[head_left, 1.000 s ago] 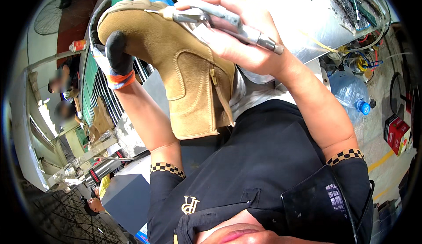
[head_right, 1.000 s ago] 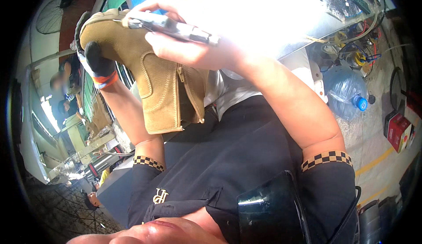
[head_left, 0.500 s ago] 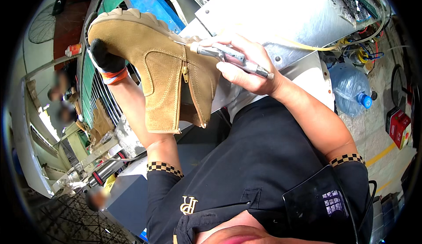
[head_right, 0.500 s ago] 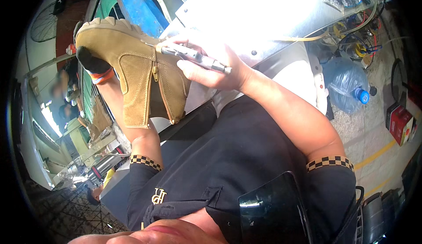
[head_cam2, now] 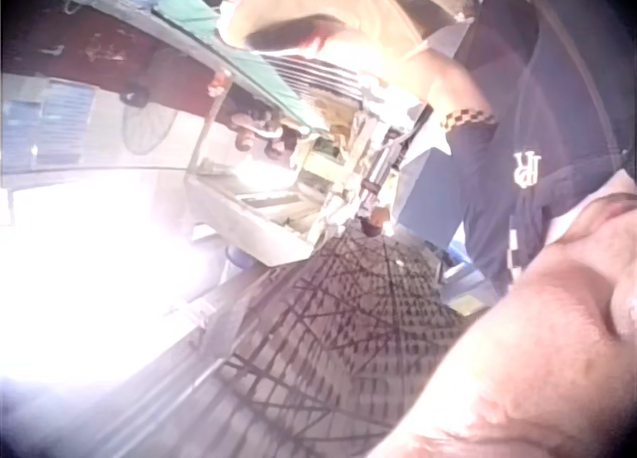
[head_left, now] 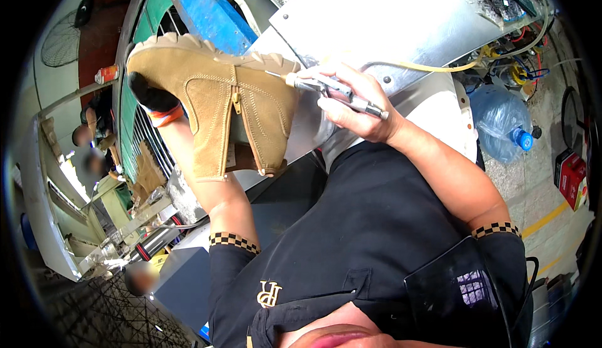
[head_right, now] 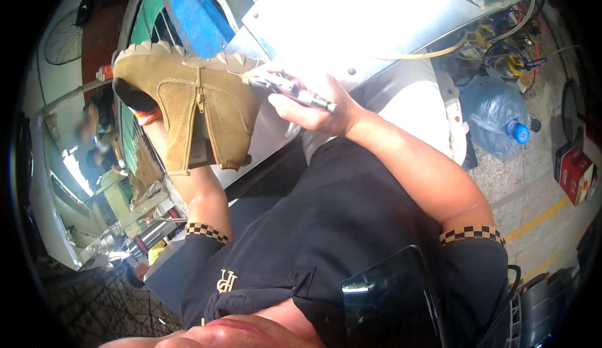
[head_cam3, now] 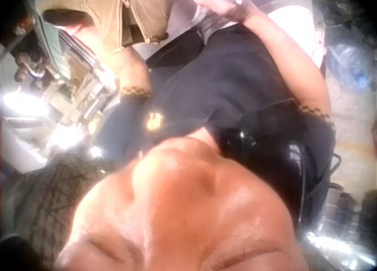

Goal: The person applies a liquid substance along the edge of a tan boot using a handheld spray applicator, turning the boot by hand to reach all sides before placing it onto a conveyor belt.

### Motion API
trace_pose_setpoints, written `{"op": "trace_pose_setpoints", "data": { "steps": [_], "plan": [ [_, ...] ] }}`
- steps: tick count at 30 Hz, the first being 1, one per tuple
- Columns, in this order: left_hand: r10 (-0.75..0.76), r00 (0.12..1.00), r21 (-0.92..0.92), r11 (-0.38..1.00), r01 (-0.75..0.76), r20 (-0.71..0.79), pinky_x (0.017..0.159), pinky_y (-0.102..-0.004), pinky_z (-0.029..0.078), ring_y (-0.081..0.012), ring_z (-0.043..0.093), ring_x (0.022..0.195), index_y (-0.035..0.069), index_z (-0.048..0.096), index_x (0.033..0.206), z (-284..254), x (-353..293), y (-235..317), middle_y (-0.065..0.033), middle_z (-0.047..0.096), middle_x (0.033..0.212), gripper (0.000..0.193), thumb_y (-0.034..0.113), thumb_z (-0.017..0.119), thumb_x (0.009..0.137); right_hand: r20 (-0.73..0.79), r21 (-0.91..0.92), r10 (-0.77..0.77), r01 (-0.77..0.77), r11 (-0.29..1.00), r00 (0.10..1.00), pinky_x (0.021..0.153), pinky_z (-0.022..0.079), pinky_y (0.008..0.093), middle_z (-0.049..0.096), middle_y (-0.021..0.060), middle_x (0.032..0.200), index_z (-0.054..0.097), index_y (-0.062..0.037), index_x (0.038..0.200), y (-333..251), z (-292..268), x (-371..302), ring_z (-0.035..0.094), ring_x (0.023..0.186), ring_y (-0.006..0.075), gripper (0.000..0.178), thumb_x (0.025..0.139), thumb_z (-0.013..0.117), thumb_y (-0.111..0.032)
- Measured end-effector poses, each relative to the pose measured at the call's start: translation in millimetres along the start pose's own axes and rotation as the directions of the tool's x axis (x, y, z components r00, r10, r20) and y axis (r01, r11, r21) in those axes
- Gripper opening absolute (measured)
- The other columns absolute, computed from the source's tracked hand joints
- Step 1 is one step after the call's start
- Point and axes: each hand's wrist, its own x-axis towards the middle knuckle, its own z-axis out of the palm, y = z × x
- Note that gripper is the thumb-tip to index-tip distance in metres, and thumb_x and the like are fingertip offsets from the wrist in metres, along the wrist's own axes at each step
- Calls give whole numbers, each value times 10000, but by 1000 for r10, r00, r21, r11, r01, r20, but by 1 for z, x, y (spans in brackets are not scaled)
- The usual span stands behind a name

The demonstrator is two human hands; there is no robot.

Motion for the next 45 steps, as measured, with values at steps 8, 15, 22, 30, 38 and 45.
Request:
{"op": "trace_pose_setpoints", "data": {
  "steps": [8, 15, 22, 30, 38, 45],
  "plan": [
    [93, 986, -175, 978, -116, -137, 945, -499, 402, -291, 526, 991, 102, 532, 1075, 15, -28, -18, -107, 549, 1041, 551, 604, 526, 849, -93, 39, -4, 8, 999, 996, 539, 394, 222, 499, -10, 718, 555, -10, 1250, -1, 1, -12, 472, 571, 57, 444, 832, 575, -159],
    [-237, 832, -491, 870, -48, -502, 1106, -525, 358, -368, 521, 1223, -15, 485, 1322, 16, -105, -31, -212, 551, 1311, 730, 574, 536, 893, -157, 52, 0, 8, 999, 988, 601, 389, 230, 507, -7, 778, 547, -9, 1201, 2, 15, -6, 442, 674, 67, 374, 842, 568, -114],
    [-314, 539, -304, 946, 111, -782, 1106, -503, 351, -292, 436, 1323, 110, 411, 1430, -50, -190, -54, -102, 457, 1449, 645, 506, 511, 932, -162, 41, 80, -74, 996, 984, 623, 465, 301, 615, 89, 727, 540, -42, 1194, 13, 29, 14, 585, 637, 159, 382, 835, 597, -158],
    [-435, 336, -322, 882, 343, -835, 936, -432, 532, -256, 542, 1226, 148, 463, 1397, 49, -246, -33, -62, 524, 1379, 585, 513, 532, 945, -60, 54, 200, -197, 979, 978, 611, 472, 355, 611, 110, 688, 498, -60, 1205, 15, 33, 20, 614, 611, 232, 410, 830, 589, -197],
    [-603, 313, -270, 682, 680, -734, 683, -308, 596, -239, 593, 1141, 159, 393, 1440, 106, -244, -10, -80, 494, 1388, 739, 661, 477, 904, -72, 36, 179, -177, 984, 981, 574, 450, 363, 597, 107, 660, 474, -33, 1222, 15, 32, 15, 580, 557, 236, 456, 807, 589, -181],
    [-782, 315, -438, 578, 688, -538, 695, -315, 617, -313, 669, 1013, 16, 378, 1425, 154, -238, -13, -180, 557, 1318, 796, 649, 395, 943, -59, 44, 197, -194, 980, 979, 556, 433, 350, 577, 106, 624, 474, -20, 1227, 16, 32, 4, 554, 526, 221, 475, 788, 583, -165]
  ]
}}
